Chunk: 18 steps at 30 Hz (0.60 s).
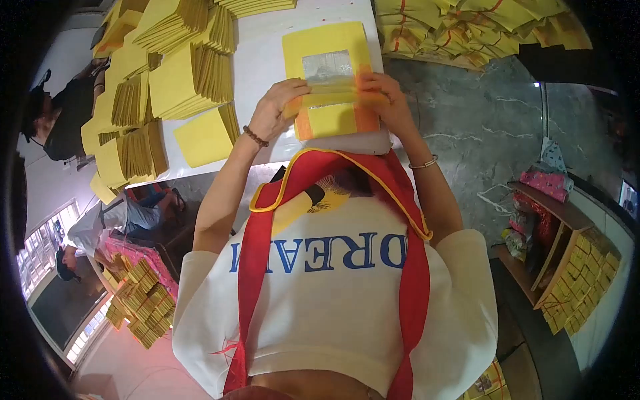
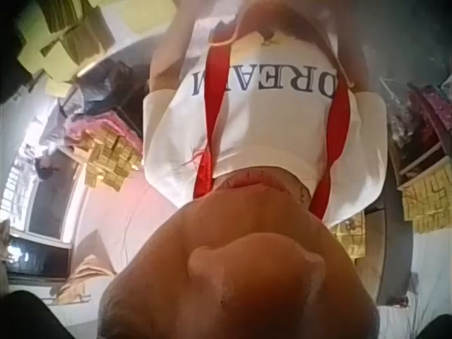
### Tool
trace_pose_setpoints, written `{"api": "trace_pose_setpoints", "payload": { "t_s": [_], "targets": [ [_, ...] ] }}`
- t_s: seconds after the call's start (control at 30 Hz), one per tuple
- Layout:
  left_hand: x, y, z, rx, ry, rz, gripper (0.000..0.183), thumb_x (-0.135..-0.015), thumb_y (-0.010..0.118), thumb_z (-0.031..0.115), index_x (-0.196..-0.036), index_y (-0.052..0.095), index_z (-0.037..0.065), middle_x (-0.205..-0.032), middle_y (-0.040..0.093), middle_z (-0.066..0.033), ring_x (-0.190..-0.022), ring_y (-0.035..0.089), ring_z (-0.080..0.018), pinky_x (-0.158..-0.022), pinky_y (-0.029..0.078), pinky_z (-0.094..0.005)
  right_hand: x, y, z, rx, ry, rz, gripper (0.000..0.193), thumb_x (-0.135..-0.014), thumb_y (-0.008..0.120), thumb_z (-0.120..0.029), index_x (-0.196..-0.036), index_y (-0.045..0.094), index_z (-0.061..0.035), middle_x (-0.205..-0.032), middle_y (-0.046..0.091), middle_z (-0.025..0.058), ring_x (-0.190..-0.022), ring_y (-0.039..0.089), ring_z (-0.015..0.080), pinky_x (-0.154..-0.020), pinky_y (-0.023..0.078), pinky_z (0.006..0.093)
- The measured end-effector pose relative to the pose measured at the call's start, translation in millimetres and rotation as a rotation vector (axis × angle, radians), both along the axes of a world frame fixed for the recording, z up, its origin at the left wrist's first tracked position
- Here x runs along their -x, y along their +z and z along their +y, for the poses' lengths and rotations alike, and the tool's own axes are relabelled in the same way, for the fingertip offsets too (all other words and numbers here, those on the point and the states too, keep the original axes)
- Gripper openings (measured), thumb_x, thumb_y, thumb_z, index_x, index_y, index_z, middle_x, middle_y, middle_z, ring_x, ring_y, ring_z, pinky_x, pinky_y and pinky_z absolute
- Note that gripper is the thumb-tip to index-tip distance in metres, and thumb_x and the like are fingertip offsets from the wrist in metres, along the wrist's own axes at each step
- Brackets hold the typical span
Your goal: Folding individual sheets of yellow paper with foil centers and stacking them.
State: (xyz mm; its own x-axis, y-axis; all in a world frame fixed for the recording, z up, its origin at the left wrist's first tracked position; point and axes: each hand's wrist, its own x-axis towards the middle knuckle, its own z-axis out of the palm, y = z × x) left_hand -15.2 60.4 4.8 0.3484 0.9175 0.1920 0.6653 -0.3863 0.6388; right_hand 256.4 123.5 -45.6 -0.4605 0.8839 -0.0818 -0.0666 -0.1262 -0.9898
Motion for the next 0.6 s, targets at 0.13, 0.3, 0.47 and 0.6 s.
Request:
{"api": "trace_pose_setpoints", "payload": {
  "t_s": [0.13,0.3,0.47,0.6],
  "targets": [
    [-5.3,13.9,-4.2,-0.122,0.051,-0.016,0.042,-0.071,0.052,-0.004,-0.110,0.060,0.008,-0.115,0.057,-0.0147,-0.111,0.051,-0.0334,-0.095,0.042,-0.0399,-0.7,30.3,5.4,-0.778,-0.083,-0.434,0.033,-0.072,0.071,-0.017,-0.103,0.062,-0.0107,-0.128,0.050,0.0050,-0.117,0.046,0.0283,-0.100,0.032,0.0384],
    [-6.6,20.9,-32.3,-0.125,0.014,0.014,0.040,-0.073,0.049,-0.006,-0.109,0.060,0.007,-0.114,0.058,-0.0148,-0.110,0.052,-0.0318,-0.094,0.042,-0.0394,-14.0,39.0,-6.8,-1.056,0.061,-0.565,0.031,-0.071,0.071,-0.021,-0.101,0.063,-0.0143,-0.121,0.056,0.0022,-0.115,0.049,0.0266,-0.094,0.033,0.0389],
    [-9.8,-0.6,-48.6,0.042,0.125,-0.074,0.029,-0.078,0.052,0.002,-0.106,0.058,0.005,-0.100,0.061,-0.0166,-0.097,0.057,-0.0343,-0.084,0.046,-0.0406,-14.3,29.7,-22.2,-0.689,0.281,-0.485,0.023,-0.079,0.064,-0.020,-0.100,0.064,-0.0114,-0.100,0.064,0.0038,-0.102,0.058,0.0245,-0.086,0.035,0.0345],
    [-22.7,9.3,-30.4,0.331,0.451,-0.136,0.019,-0.090,0.051,0.020,-0.093,0.055,0.002,-0.075,0.062,-0.0174,-0.072,0.060,-0.0354,-0.063,0.047,-0.0426,-0.1,36.6,-18.8,-0.574,0.251,-0.720,0.023,-0.082,0.063,-0.021,-0.102,0.061,-0.0097,-0.091,0.065,0.0067,-0.090,0.062,0.0205,-0.084,0.040,0.0326]
  ]
}}
